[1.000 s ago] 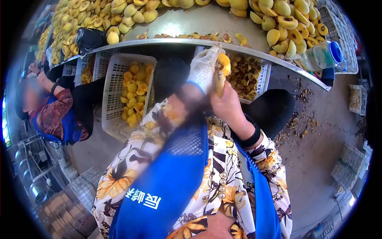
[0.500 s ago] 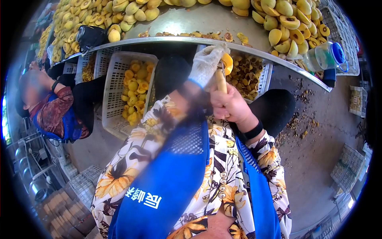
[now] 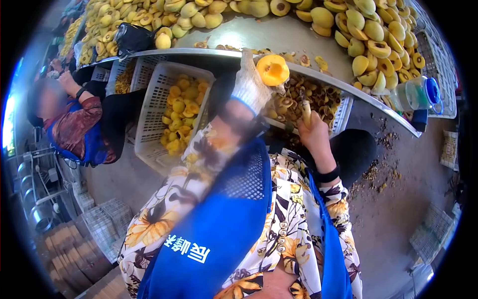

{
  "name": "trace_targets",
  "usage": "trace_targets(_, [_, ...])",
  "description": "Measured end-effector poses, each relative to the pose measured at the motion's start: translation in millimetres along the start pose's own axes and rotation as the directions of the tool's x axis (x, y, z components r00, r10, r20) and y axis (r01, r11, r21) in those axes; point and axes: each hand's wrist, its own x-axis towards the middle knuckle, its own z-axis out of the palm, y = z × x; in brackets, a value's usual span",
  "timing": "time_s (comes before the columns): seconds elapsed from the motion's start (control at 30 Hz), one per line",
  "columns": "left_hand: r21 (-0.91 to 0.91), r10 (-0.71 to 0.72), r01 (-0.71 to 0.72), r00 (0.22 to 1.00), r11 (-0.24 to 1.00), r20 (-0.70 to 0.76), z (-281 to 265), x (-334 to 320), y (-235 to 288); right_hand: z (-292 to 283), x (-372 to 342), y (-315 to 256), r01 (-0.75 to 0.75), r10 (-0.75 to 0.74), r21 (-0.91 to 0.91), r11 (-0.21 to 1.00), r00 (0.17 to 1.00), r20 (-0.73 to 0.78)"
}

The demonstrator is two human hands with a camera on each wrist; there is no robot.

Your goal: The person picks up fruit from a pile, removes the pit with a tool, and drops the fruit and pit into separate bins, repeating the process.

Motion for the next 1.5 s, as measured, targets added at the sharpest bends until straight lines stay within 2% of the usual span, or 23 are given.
trace_targets(0.13, [0.557, 0.336, -0.294, 0.942, 0.777, 0.029, -3, -26, 18, 2, 2, -33, 0.193, -0.183, 0.122, 0.974, 0.979, -0.088])
trace_targets(0.23, [0.201, 0.315, -0.321, 0.947, 0.925, 0.063, 2, -23, 7, -5, 3, -67, -0.185, 0.105, 0.547, 0.816, 0.979, 0.174])
trace_targets(0.3, [-0.08, 0.232, -0.225, 0.969, 0.971, 0.091, 8, -25, 4, -3, 9, -78, -0.144, 0.123, 0.545, 0.826, 0.99, 0.076])
trace_targets(0.43, [-0.197, 0.115, -0.086, 0.983, 0.977, 0.142, 19, -41, 20, 7, 24, -76, 0.043, 0.037, 0.405, 0.913, 0.981, -0.188])
trace_targets(0.5, [-0.008, 0.302, -0.306, 0.934, 0.952, 0.19, 17, -41, 9, 9, 28, -73, 0.04, 0.033, 0.318, 0.947, 0.975, -0.22])
trace_targets(0.57, [0.256, 0.489, -0.543, 0.837, 0.8, 0.247, 14, -39, -1, 6, 22, -74, 0.238, -0.222, 0.012, 0.971, 0.922, -0.317])
trace_targets(0.63, [0.656, 0.707, -0.722, 0.581, 0.219, 0.402, 9, -29, -15, 3, 18, -73, 0.402, -0.451, -0.219, 0.889, 0.852, -0.264])
trace_targets(0.7, [0.242, 0.434, -0.51, 0.848, 0.826, 0.305, 11, -21, -35, -3, 17, -67, 0.559, -0.622, -0.338, 0.757, 0.775, -0.113])
trace_targets(0.77, [0.113, 0.28, -0.335, 0.898, 0.936, 0.338, 6, -19, -41, -9, 12, -67, 0.647, -0.707, -0.311, 0.696, 0.694, -0.14])
trace_targets(0.83, [0.364, 0.334, -0.46, 0.871, 0.81, 0.36, -5, -33, -3, -19, 3, -76, 0.715, -0.729, -0.168, 0.679, 0.628, -0.273])
trace_targets(0.9, [-0.005, 0.126, -0.128, 0.964, 0.992, 0.232, -2, -24, 0, -17, -4, -68, 0.575, -0.609, -0.242, 0.782, 0.62, -0.495])
trace_targets(1.0, [0.579, 0.314, -0.331, 0.94, 0.745, 0.133, -24, -39, 36, -17, 4, -45, 0.524, -0.561, -0.204, 0.827, 0.743, -0.365])
trace_targets(1.03, [-0.205, 0.139, -0.087, 0.958, 0.975, 0.253, -48, -21, 14, -9, 6, -28, 0.524, -0.585, -0.272, 0.807, 0.771, -0.251])
trace_targets(1.07, [-0.79, -0.043, 0.33, 0.932, 0.517, 0.361, -72, -4, -8, -2, 6, -13, 0.48, -0.537, -0.391, 0.785, 0.843, -0.042])
trace_targets(1.1, [-0.548, 0.058, 0.068, 0.976, 0.834, 0.209, -101, -5, -21, 6, 6, 4, 0.435, -0.424, -0.521, 0.735, 0.894, 0.148])
trace_targets(1.13, [-0.146, 0.156, -0.148, 0.987, 0.978, 0.049, -131, -6, -34, 16, 6, 26, 0.507, -0.445, -0.524, 0.684, 0.86, 0.251])
trace_targets(1.17, [0.434, 0.375, -0.314, 0.925, 0.844, -0.061, -144, -25, -21, 19, 3, 31, 0.454, -0.361, -0.553, 0.699, 0.891, 0.275])
trace_targets(1.2, [0.877, 0.588, -0.291, 0.809, 0.382, 0.012, -183, -19, -32, 30, 0, 42, 0.403, -0.369, -0.521, 0.752, 0.913, 0.174])
trace_targets(1.23, [0.313, 0.172, -0.031, 0.884, 0.949, -0.435, -197, -15, -32, 29, -1, 37, 0.366, -0.294, -0.549, 0.752, 0.931, 0.218])
trace_targets(1.27, [0.53, 0.305, -0.034, 0.848, 0.847, -0.434, -240, 1, -73, 32, 1, 35, 0.371, -0.288, -0.547, 0.75, 0.928, 0.236])
trace_targets(1.3, [0.4, 0.249, -0.052, 0.853, 0.915, -0.459, -230, -2, -56, 34, 4, 33, 0.373, -0.277, -0.546, 0.75, 0.927, 0.253])
trace_targets(1.4, [0.782, 0.499, -0.217, 0.856, 0.584, -0.135, -156, 14, 21, 17, 15, 9, 0.395, -0.293, -0.507, 0.766, 0.917, 0.272])
trace_targets(1.5, [0.579, 0.654, -0.644, 0.719, 0.5, 0.234, -55, 66, 67, 8, 29, 16, 0.409, -0.379, -0.435, 0.802, 0.912, 0.158])
